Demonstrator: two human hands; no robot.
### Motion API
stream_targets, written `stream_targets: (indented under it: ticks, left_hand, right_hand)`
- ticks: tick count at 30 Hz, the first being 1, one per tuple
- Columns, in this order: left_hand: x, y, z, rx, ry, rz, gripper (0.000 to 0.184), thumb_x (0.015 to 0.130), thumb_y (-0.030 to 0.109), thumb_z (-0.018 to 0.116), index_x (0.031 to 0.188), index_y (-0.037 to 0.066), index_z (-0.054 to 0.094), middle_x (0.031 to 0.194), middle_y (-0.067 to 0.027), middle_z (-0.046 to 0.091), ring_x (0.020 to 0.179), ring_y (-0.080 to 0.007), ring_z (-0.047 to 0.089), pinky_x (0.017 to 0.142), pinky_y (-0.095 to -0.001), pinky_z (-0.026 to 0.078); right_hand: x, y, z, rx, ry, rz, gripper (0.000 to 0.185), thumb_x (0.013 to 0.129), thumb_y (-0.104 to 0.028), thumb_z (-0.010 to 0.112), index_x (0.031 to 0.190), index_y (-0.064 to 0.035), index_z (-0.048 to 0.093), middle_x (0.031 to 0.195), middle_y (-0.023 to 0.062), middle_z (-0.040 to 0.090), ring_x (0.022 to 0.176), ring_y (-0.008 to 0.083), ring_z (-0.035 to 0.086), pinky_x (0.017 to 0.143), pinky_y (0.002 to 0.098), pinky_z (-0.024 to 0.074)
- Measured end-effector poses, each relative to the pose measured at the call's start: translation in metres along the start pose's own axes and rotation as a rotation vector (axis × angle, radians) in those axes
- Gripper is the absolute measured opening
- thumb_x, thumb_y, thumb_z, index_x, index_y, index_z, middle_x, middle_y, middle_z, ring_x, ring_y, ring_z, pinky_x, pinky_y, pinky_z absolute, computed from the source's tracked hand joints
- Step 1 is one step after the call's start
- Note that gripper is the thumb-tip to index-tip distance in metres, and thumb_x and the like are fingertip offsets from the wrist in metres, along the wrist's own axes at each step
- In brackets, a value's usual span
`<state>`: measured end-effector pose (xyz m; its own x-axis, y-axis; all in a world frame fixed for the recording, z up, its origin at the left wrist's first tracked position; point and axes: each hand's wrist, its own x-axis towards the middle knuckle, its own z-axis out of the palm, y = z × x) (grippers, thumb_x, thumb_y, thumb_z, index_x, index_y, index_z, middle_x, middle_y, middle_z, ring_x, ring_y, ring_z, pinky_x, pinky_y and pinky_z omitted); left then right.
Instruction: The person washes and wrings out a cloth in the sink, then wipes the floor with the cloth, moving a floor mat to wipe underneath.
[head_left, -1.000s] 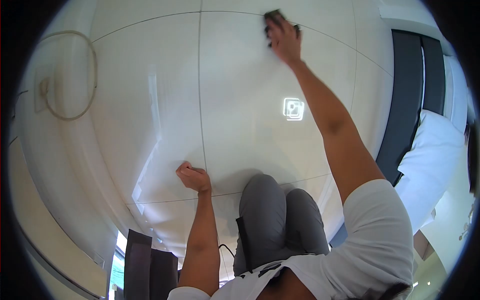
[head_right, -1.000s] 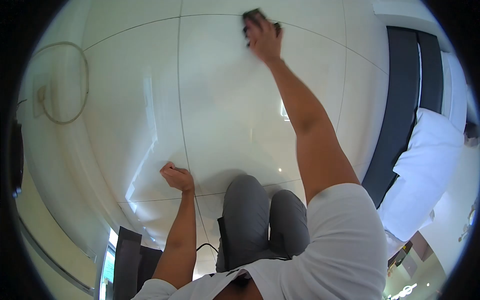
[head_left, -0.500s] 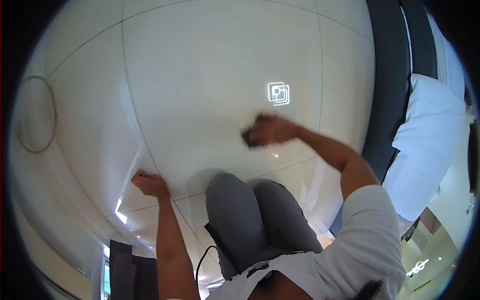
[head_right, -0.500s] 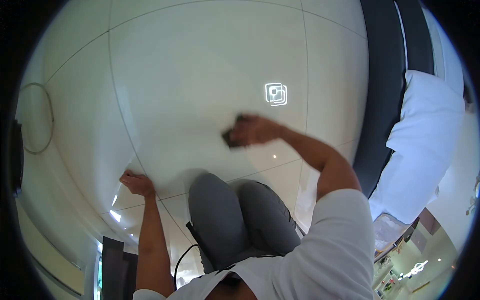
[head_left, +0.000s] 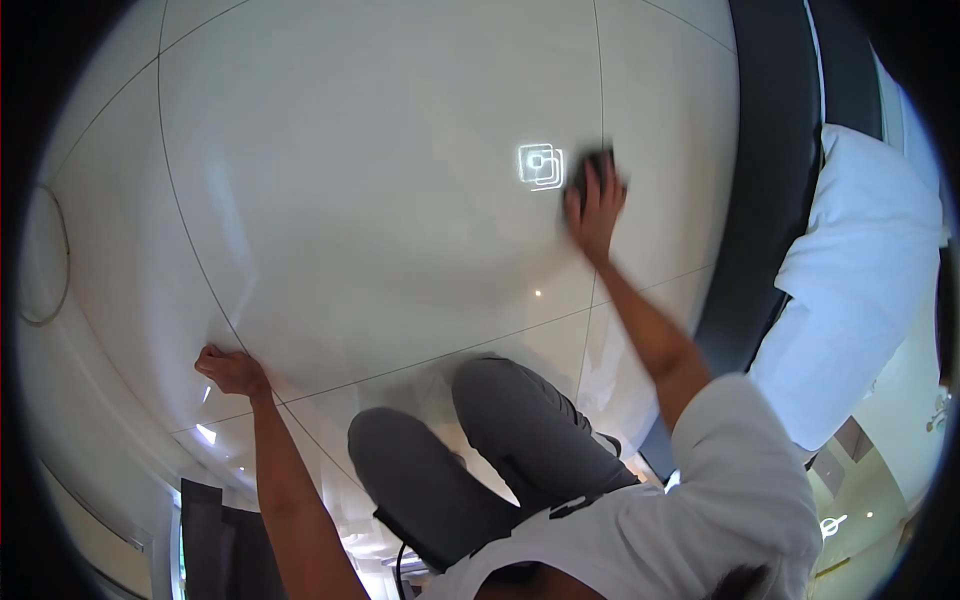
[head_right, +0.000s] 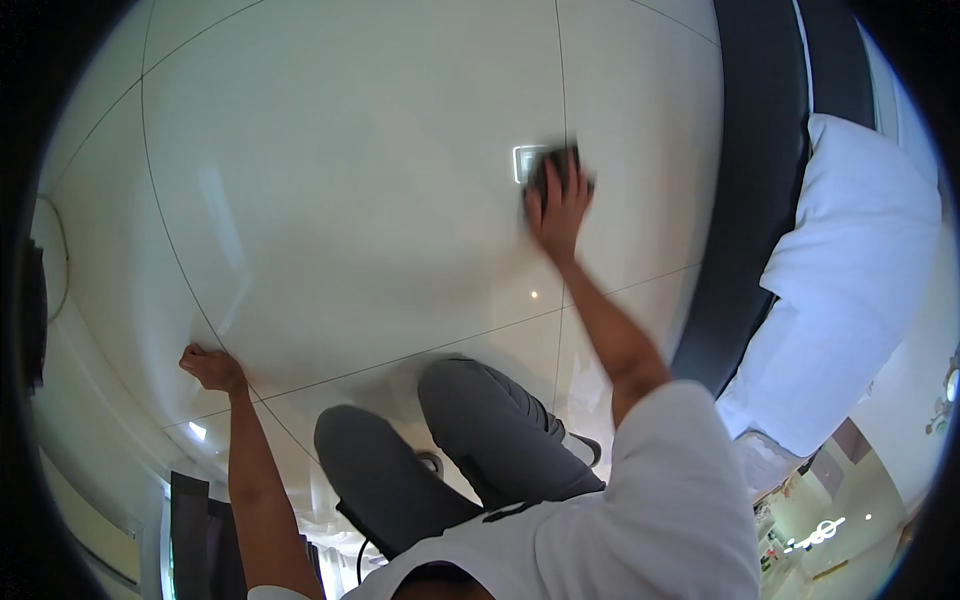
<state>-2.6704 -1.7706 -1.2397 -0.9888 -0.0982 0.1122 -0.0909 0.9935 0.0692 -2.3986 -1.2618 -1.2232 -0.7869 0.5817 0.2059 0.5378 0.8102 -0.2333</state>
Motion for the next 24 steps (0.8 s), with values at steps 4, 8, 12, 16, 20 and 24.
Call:
stream_targets:
  ticks: [4,8,12,16,20,24]
  left_hand:
    - [0.0,-0.002,-0.001,0.011,-0.003,0.02,0.013,0.085,0.001,0.045,0.097,0.004,0.042,0.097,-0.0103,0.048,0.09,-0.0322,0.054,0.071,-0.0439,0.049]
    - [-0.001,0.0,-0.003,0.0,-0.028,-0.017,0.017,0.082,-0.001,0.044,0.098,0.004,0.043,0.097,-0.0108,0.048,0.092,-0.0324,0.054,0.075,-0.044,0.047]
    - [-0.001,-0.009,0.004,0.0,-0.004,0.004,0.018,0.082,0.001,0.042,0.1,0.004,0.045,0.096,-0.0107,0.048,0.091,-0.0321,0.053,0.075,-0.0438,0.045]
    - [0.001,-0.003,-0.001,-0.119,0.002,-0.039,0.014,0.083,0.003,0.043,0.097,0.003,0.047,0.096,-0.0109,0.049,0.091,-0.0313,0.053,0.075,-0.0408,0.044]
    - [0.0,-0.001,-0.005,-0.132,0.005,-0.027,0.012,0.085,0.004,0.043,0.096,0.004,0.05,0.099,-0.0098,0.049,0.095,-0.0296,0.053,0.077,-0.0423,0.044]
    - [0.002,-0.001,-0.006,-0.202,0.013,-0.019,0.014,0.081,-0.001,0.044,0.094,0.005,0.048,0.095,-0.0106,0.048,0.094,-0.0309,0.051,0.076,-0.0429,0.043]
  right_hand:
    - [-0.202,-0.07,-0.034,-0.105,-0.174,0.364,0.052,0.09,-0.031,0.048,0.134,-0.0043,0.04,0.144,0.0254,0.024,0.132,0.0461,0.019,0.104,0.0604,0.0123]
    - [-0.16,-0.112,-0.026,0.058,-0.45,0.064,0.046,0.088,-0.039,0.052,0.128,-0.0155,0.05,0.146,0.016,0.027,0.134,0.0435,0.017,0.103,0.0651,0.0096]
    - [0.016,-0.144,0.037,0.094,-0.388,-0.631,0.043,0.077,-0.053,0.059,0.117,-0.0377,0.056,0.142,-0.0056,0.036,0.131,0.025,0.031,0.105,0.0631,0.0134]
    - [0.212,-0.202,0.093,0.063,-0.064,-0.399,0.044,0.088,-0.043,0.048,0.128,-0.026,0.049,0.141,0.0,0.036,0.129,0.0265,0.03,0.105,0.0544,0.0171]
    - [0.228,-0.286,0.123,0.017,-0.061,-0.309,0.048,0.094,-0.045,0.039,0.136,-0.022,0.044,0.146,0.0057,0.031,0.134,0.0319,0.024,0.108,0.057,0.0102]
    - [0.064,-0.357,0.108,0.117,-0.116,-0.839,0.04,0.087,-0.045,0.044,0.124,-0.0307,0.052,0.135,-0.0041,0.043,0.124,0.0231,0.035,0.096,0.0639,0.0258]
